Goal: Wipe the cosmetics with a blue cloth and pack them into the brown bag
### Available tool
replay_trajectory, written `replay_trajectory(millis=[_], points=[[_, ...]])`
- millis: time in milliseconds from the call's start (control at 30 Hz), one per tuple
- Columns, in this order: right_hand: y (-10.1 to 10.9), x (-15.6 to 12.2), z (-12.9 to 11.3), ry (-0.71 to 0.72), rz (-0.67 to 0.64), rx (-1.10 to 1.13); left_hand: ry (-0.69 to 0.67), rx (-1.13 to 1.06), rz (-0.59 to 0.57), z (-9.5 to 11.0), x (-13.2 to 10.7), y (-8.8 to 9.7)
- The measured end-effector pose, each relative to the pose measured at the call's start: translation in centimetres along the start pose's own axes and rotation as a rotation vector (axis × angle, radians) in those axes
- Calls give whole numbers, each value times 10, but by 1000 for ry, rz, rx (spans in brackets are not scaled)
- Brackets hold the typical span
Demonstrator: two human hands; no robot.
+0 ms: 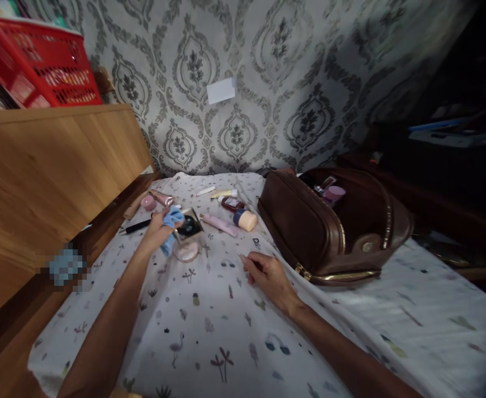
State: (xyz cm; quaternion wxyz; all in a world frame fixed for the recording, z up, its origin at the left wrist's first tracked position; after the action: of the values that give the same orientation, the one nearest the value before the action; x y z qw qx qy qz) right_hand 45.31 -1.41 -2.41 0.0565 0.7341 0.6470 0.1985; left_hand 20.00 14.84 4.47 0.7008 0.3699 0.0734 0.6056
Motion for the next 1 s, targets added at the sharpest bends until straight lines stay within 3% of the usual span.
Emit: replay_trajectory(millis=[167,300,600,867,1000], points=[[4,-1,-6,105,101,-65,-65,-134,-337,40,-39,-76],[7,0,-2,76,114,-80,-5,-177,-474,45,-58,-102],[2,-2,-1,135,16,-170,-70,0,-389,36,-50,-97],[0,-3,0,133,3,-152,-61,294,-132,5,-34,-65],[-1,-3,4,139,10,-169,-88,261,-74,5,-34,-66]])
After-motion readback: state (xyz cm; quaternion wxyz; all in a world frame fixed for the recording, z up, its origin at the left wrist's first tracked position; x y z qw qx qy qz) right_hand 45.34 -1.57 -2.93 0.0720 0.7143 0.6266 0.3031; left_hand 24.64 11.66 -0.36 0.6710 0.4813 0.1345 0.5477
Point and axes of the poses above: each hand's wrist, its own x-axis towards the middle knuckle, its own y-axis out of the back of the hand, z = x × y, the point moved 3 cm from there along x, towards the middle knuckle, and after that the axes turned 4 degrees about x, right-handed, at the moved point
